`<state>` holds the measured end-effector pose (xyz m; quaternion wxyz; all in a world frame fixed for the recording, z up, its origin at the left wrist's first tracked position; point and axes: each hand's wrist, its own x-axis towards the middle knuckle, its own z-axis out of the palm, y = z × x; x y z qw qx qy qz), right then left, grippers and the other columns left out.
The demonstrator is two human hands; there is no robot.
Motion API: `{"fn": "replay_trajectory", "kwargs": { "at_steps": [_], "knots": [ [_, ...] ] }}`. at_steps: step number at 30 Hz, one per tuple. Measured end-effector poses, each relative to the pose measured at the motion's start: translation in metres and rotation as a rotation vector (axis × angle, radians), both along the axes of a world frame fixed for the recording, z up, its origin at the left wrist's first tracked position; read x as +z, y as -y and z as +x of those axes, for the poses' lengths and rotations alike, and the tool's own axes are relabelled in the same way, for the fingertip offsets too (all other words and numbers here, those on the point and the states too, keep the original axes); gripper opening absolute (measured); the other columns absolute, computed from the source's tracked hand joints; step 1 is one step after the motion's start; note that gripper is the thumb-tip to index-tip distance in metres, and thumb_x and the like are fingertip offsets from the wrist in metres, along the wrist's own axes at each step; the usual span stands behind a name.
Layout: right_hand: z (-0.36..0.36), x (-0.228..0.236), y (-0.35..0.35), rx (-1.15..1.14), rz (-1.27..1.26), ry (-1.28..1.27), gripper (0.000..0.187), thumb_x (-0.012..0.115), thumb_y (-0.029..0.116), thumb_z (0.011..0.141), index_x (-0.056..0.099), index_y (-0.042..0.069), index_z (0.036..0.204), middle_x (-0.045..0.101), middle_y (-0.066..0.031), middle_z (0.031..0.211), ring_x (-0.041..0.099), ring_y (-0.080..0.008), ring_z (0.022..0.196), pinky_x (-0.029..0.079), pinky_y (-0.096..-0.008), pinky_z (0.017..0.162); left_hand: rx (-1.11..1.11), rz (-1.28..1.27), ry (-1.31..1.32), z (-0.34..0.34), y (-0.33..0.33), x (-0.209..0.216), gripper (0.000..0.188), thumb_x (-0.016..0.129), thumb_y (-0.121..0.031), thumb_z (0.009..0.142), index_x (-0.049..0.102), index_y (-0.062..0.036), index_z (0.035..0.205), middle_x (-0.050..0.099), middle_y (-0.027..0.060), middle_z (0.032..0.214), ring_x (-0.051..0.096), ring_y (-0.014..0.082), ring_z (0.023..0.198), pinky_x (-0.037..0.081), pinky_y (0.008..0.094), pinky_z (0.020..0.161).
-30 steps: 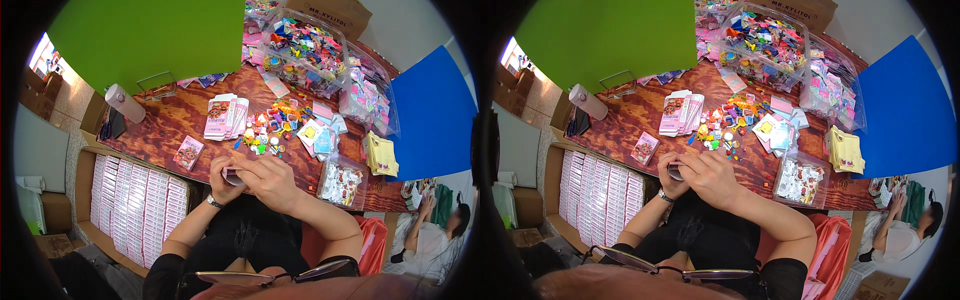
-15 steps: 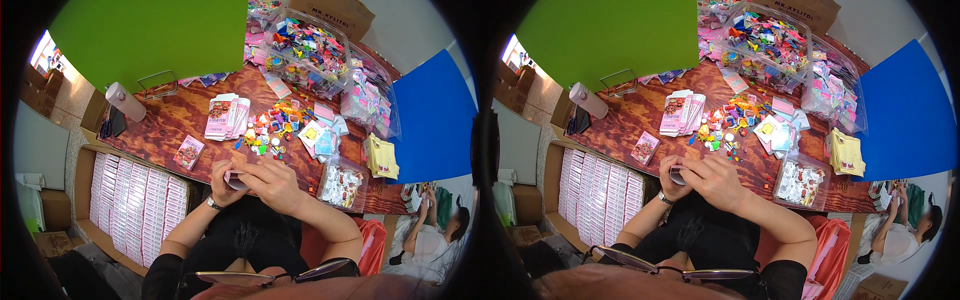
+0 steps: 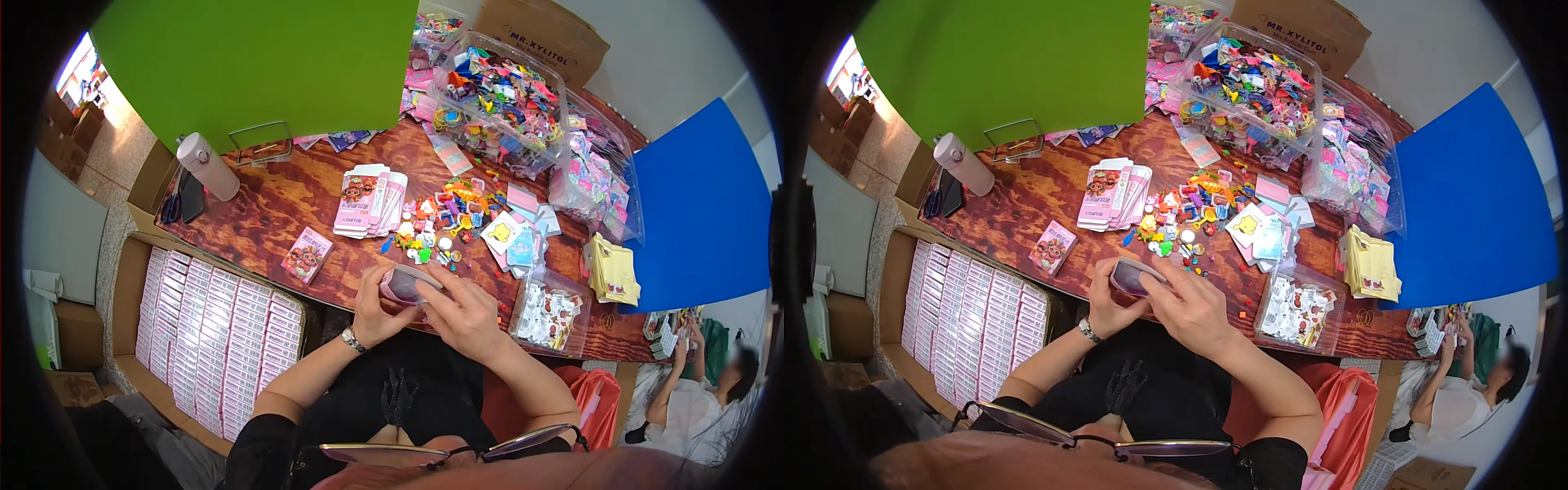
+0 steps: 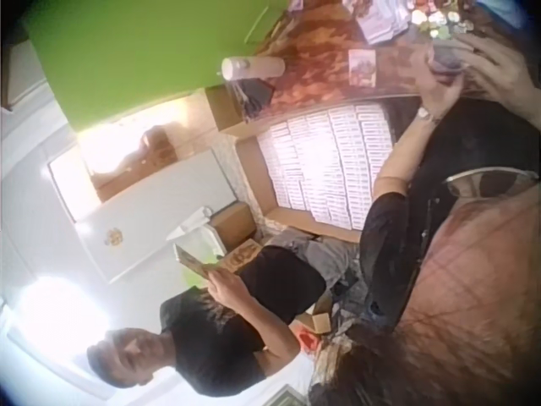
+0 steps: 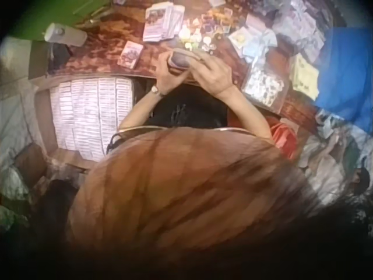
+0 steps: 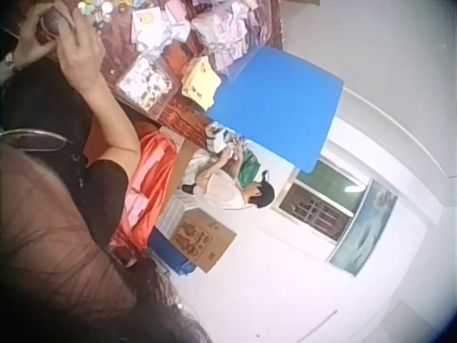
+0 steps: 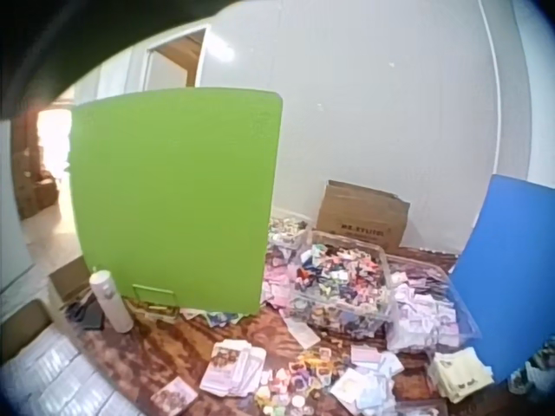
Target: The person packs small items, stickers, and cards into small cardboard boxes, closes each box, and stacks the packed boxes into a larger carton.
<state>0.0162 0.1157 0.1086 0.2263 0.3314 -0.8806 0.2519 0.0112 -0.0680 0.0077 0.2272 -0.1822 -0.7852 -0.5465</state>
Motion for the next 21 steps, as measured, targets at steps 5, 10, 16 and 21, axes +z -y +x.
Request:
{"fn": "replay_trajectory", "kwargs": {
  "at_steps": [5, 10, 16, 21],
  "knots": [
    [0.001, 0.001, -0.007, -0.002, -0.038, 0.048, 0.034, 0.076, 0.008, 0.080, 0.069, 0.005, 0.112, 0.066, -0.0150, 0.123, 0.069, -0.0278, 0.095, 0.056, -0.0371, 0.078, 0.002, -0.022, -0.028, 0.002, -0.008, 0.002, 0.081, 0.089, -0.010, 0.061, 0.049, 0.0004, 0.131, 0.058, 0.0191, 0.116, 0.061, 0.0348, 0.105, 0.052, 0.0405, 0.088],
    [0.000, -0.005, -0.016, -0.048, -0.052, 0.129, 0.034, 0.076, 0.008, 0.079, 0.069, 0.004, 0.112, 0.067, -0.0141, 0.120, 0.070, -0.0274, 0.092, 0.056, -0.0371, 0.079, -0.038, -0.042, -0.023, 0.000, -0.015, 0.008, 0.082, 0.089, -0.011, 0.063, 0.048, 0.0015, 0.133, 0.057, 0.0200, 0.117, 0.060, 0.0353, 0.105, 0.051, 0.0409, 0.088],
    [0.005, -0.006, -0.012, -0.128, -0.138, 0.130, 0.026, 0.078, 0.007, 0.078, 0.069, 0.004, 0.102, 0.067, -0.0140, 0.119, 0.069, -0.0282, 0.090, 0.055, -0.0379, 0.081, 0.032, -0.100, -0.144, -0.003, -0.021, -0.005, 0.083, 0.089, -0.011, 0.064, 0.046, 0.0016, 0.134, 0.057, 0.0205, 0.118, 0.059, 0.0372, 0.105, 0.051, 0.0430, 0.087],
    [0.008, 0.011, -0.011, -0.055, -0.086, 0.104, 0.019, 0.077, 0.009, 0.076, 0.065, 0.005, 0.091, 0.064, -0.0136, 0.125, 0.064, -0.0301, 0.107, 0.052, -0.0391, 0.089, 0.025, -0.088, -0.208, -0.010, -0.021, -0.006, 0.081, 0.088, -0.008, 0.060, 0.047, 0.0004, 0.130, 0.057, 0.0193, 0.112, 0.059, 0.0350, 0.097, 0.050, 0.0418, 0.082]
  ]
}}
